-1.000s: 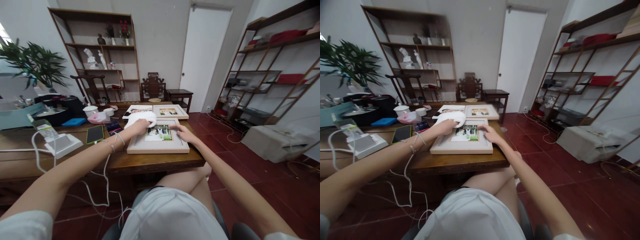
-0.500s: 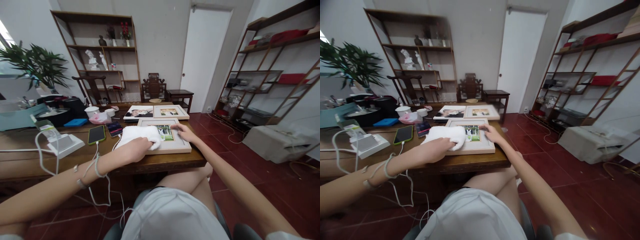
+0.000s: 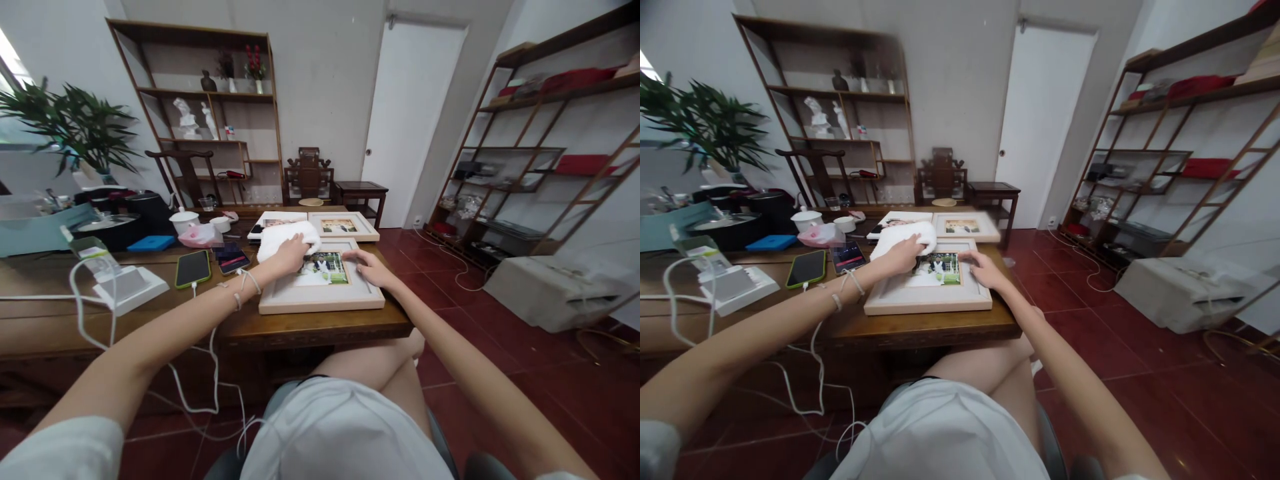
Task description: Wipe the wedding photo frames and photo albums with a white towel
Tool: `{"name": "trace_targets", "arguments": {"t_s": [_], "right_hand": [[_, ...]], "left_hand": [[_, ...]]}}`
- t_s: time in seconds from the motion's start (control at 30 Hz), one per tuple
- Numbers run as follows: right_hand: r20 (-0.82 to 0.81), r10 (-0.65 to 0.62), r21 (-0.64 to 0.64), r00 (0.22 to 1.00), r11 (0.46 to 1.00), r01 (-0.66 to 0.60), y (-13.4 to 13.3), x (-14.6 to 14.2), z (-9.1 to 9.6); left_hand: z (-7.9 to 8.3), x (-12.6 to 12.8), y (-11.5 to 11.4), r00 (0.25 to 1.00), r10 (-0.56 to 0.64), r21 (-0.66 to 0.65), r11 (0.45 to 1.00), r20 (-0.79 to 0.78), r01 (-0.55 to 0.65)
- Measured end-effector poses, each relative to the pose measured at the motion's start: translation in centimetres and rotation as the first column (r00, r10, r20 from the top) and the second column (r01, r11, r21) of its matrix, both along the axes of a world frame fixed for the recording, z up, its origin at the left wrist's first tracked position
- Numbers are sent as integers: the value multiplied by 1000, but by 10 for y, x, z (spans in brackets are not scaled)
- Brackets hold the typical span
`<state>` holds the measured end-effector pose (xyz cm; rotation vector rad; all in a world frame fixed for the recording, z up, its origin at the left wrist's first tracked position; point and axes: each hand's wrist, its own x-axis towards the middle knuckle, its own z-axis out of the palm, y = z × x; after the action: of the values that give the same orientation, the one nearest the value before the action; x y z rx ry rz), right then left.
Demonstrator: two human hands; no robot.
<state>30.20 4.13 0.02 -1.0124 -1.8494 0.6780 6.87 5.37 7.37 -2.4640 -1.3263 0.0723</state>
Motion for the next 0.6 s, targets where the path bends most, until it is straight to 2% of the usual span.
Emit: {"name": "trace_targets", "arguments": {"t_s": [0.07,0.13,0.33,0.43,0.5,0.6], "right_hand": [[4,1,2,1000,1000,-1,0,0,0],[9,-4,11,1000,1000,4,0,0,1],[-2,-4,33,1000,999,4,0,0,-1],[-14,0,30,1000,1000,0,1,0,-3],[-13,3,31,1000,1000,-2,2,1,-3],[-2,9,32,1000,999,-9,2,1,-3]], "left_hand": [[-2,-1,3,999,-33,-55,998,-31,31],[0,-3,-6,996,-56,-116,992,-67,48],[23,-11,-80,974,-192,-305,941,-121,147],[32,-9,-105,967,-236,-349,918,-94,190],[31,-5,-107,971,-225,-352,918,-80,183],[20,5,-90,984,-171,-322,936,-57,144]]}}
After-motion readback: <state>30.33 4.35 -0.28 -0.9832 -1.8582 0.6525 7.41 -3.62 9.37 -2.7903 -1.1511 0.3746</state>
